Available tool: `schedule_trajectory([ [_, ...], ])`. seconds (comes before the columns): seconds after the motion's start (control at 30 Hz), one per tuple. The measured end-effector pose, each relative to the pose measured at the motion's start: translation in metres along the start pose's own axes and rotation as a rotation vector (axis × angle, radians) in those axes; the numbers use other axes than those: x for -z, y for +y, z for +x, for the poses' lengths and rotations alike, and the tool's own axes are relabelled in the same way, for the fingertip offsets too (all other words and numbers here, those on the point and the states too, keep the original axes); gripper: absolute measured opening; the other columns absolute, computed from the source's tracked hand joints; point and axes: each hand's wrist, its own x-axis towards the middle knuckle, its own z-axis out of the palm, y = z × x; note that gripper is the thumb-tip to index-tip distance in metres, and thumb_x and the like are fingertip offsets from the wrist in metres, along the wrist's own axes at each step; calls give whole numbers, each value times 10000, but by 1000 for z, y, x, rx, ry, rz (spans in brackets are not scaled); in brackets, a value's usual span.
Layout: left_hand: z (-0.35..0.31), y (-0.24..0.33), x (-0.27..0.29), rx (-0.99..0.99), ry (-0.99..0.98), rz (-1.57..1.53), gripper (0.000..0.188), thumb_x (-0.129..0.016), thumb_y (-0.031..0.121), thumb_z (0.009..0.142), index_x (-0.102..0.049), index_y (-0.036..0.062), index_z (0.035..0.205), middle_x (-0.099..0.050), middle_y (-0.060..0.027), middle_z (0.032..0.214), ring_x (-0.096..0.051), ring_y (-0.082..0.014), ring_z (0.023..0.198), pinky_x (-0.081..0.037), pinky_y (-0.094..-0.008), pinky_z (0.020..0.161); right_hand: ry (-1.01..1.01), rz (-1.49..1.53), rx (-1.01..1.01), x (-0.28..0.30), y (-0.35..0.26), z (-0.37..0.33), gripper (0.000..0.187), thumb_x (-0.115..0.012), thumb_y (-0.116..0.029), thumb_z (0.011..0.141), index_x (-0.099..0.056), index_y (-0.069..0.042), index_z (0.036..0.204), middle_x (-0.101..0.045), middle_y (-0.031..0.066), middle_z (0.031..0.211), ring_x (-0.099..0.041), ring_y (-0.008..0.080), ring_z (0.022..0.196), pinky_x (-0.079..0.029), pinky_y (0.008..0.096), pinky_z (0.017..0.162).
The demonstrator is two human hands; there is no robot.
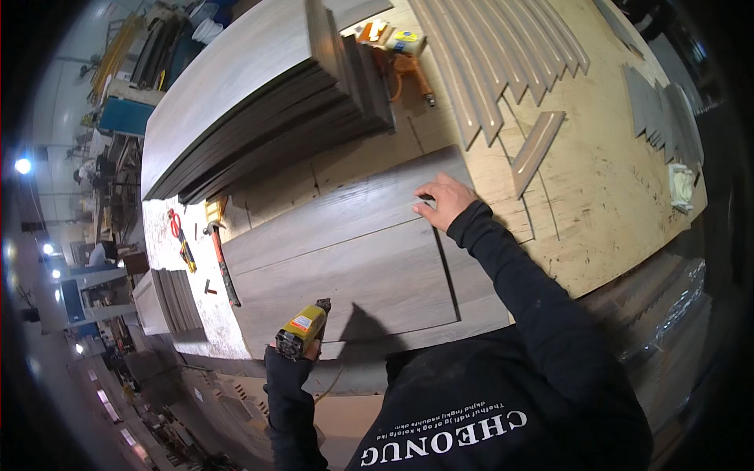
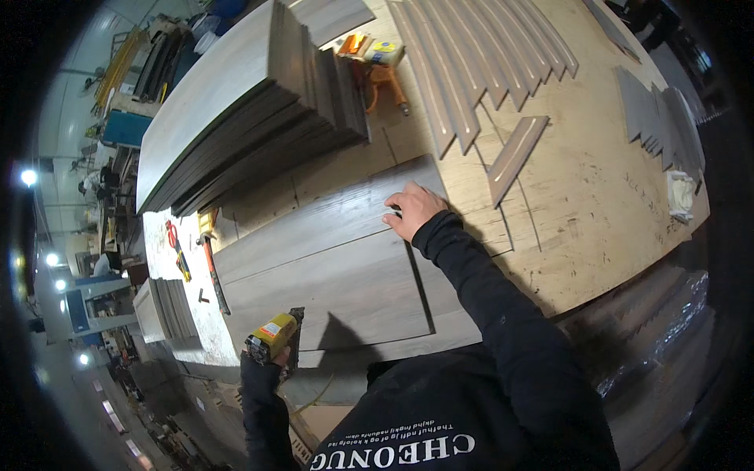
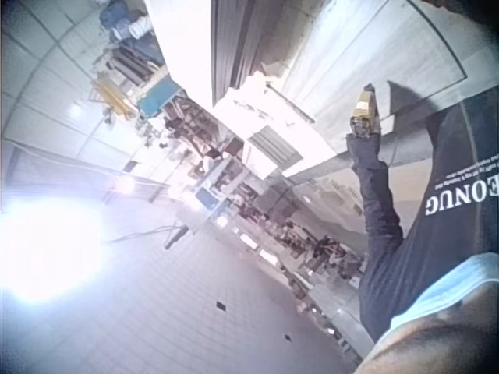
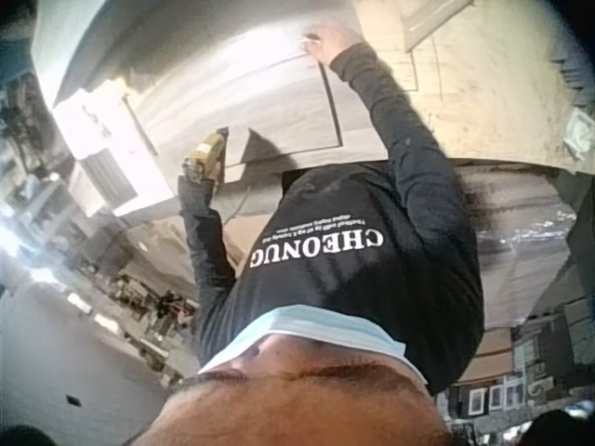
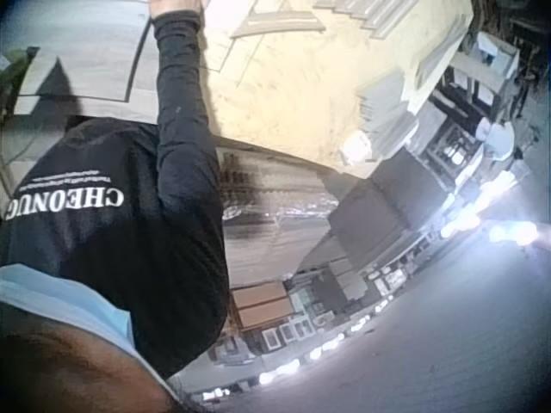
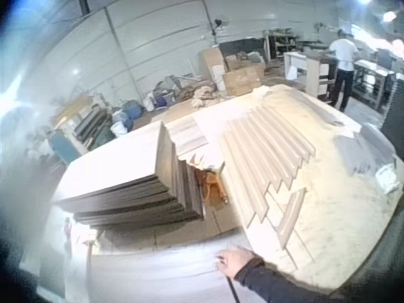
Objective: The person aligns wooden frame strips onto wooden panels by hand and secures them in place using a pneumatic nail gun.
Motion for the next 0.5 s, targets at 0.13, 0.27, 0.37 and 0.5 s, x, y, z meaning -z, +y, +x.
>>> schedule_trajectory([
  [0.13, 5, -16, 21, 21, 77, -103, 320, -724, 165, 687, -605, -29, 912, -651, -98, 764, -635, -180, 671, -498, -301, 616, -38, -380, 149, -30, -35, 14, 186, -626, -341, 748, -690, -189, 833, -577, 32, 839, -477, 213, 986, -332, 385, 866],
  [0.27, 28, -31, 59, 41, -50, 43, 406, -721, 126, 686, -560, -30, 1025, -637, -113, 913, -624, -176, 823, -496, -295, 712, -106, -364, 70, -76, -66, 28, 184, -585, -348, 779, -696, -207, 816, -601, 25, 880, -493, 214, 971, -333, 384, 872],
  [0.37, 55, -35, 76, -127, -66, 313, 334, -704, 292, 682, -629, 68, 918, -645, -89, 687, -644, -233, 637, -503, -318, 577, -102, -313, 102, -96, -81, 31, 186, -595, -352, 771, -695, -201, 816, -606, 29, 874, -526, 221, 912, -368, 391, 848],
  [0.5, 102, -28, 83, -243, -175, 377, 315, -706, 254, 678, -631, 48, 904, -652, -83, 713, -646, -210, 650, -501, -305, 591, 128, -109, 276, -110, -70, 28, 162, -638, -300, 731, -652, -144, 691, -579, 35, 719, -552, 254, 751, -433, 372, 700],
])
